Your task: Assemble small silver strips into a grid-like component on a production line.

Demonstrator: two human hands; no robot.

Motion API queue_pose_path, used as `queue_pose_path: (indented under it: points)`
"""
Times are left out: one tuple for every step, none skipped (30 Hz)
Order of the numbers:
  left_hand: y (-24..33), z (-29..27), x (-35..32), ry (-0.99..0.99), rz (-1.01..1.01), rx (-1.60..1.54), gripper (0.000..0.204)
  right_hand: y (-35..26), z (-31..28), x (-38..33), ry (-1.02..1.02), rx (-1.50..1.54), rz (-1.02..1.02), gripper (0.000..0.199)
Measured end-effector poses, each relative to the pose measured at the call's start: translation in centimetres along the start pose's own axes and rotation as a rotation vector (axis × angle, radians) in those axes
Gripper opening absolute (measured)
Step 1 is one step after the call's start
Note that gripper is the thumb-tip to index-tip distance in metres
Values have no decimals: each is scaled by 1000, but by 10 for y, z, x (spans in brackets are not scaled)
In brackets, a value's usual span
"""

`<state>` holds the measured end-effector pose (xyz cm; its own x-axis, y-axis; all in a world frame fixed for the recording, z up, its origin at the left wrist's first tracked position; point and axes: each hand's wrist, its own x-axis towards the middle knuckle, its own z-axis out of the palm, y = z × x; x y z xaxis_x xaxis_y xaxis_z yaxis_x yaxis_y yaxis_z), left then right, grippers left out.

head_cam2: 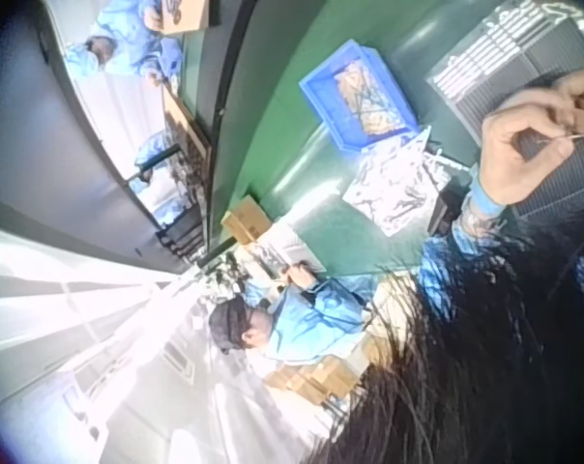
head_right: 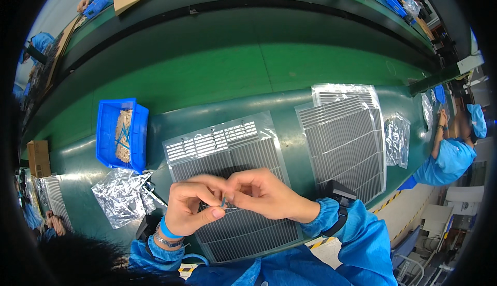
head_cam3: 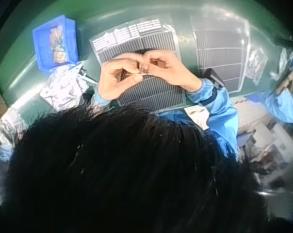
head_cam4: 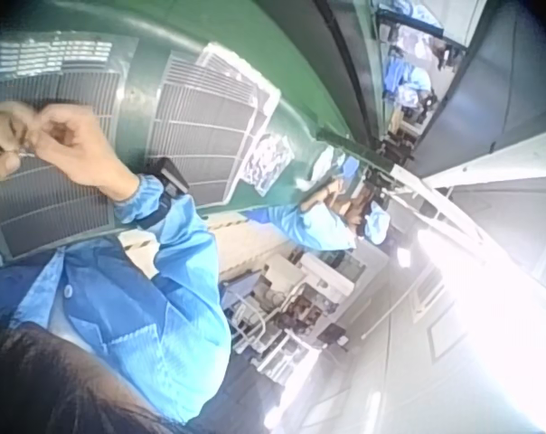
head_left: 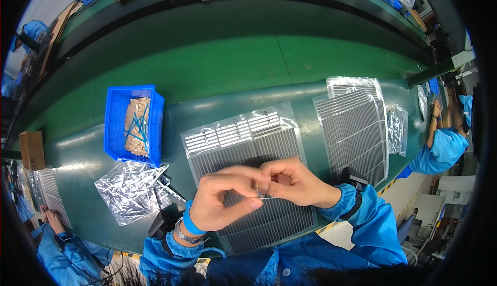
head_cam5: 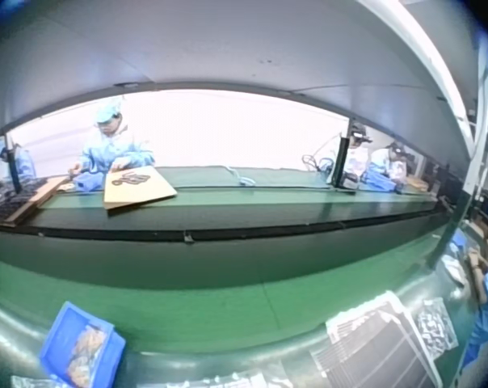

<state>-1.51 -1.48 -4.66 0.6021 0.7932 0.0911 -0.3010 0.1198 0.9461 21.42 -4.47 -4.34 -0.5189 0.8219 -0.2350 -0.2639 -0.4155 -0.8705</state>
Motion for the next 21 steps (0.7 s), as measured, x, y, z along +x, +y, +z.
queue_pose_path:
  points:
    - [0,0,-1,-2,2,0,13,1,2,1,1,-2,-2,13]
    - [-2,1,-1,5,-2,-31,12,3,4,1,17,0,-33,12]
    - [-2,0,-3,14,-5,-59,11,5,5,3,28,2,-64,12]
    - [-2,0,-4,15,-1,-57,11,3,4,3,26,-1,-66,12]
    - [-2,0,-5,54,-40,-102,9,-2,2,1,110,-192,-85,11]
    - [-3,-2,-8,110,-81,-140,7,-6,1,3,179,-377,-102,11]
    - [0,0,-8,117,-80,-132,7,-20,-2,2,243,-677,-224,15]
    - [2,3,-7,163,-90,-104,4,-28,-1,0,253,-726,-323,21]
    - [2,5,-5,197,-99,-87,2,-33,-1,-2,275,-783,-417,28]
    - [1,3,-5,194,-99,-90,2,-36,-2,0,278,-786,-415,28]
    - [-1,1,-6,172,-119,-114,2,-39,-3,1,242,-898,-541,30]
    - [-2,-1,-6,151,-139,-136,5,-40,-4,3,201,-1008,-669,32]
    - [-2,-2,-6,149,-140,-136,5,-39,-4,3,203,-1008,-670,32]
    - [-2,-3,-5,132,-140,-128,5,-37,-6,4,188,-1044,-692,32]
    - [-3,-4,-5,117,-139,-119,5,-35,-7,5,170,-1078,-714,31]
    - [-3,-5,-6,118,-140,-116,5,-35,-6,5,170,-1076,-716,31]
    - [-4,-6,-6,104,-145,-106,6,-36,-4,4,182,-1090,-720,29]
    - [-3,-7,-7,95,-149,-89,8,-37,-3,5,188,-1098,-730,27]
    - [-2,-7,-8,104,-150,-77,8,-39,-2,4,182,-1087,-741,27]
    - [0,-5,-8,88,-163,-100,11,-42,-3,2,190,-1109,-737,27]
    - [3,-2,-8,75,-175,-116,14,-46,-2,1,197,-1128,-741,27]
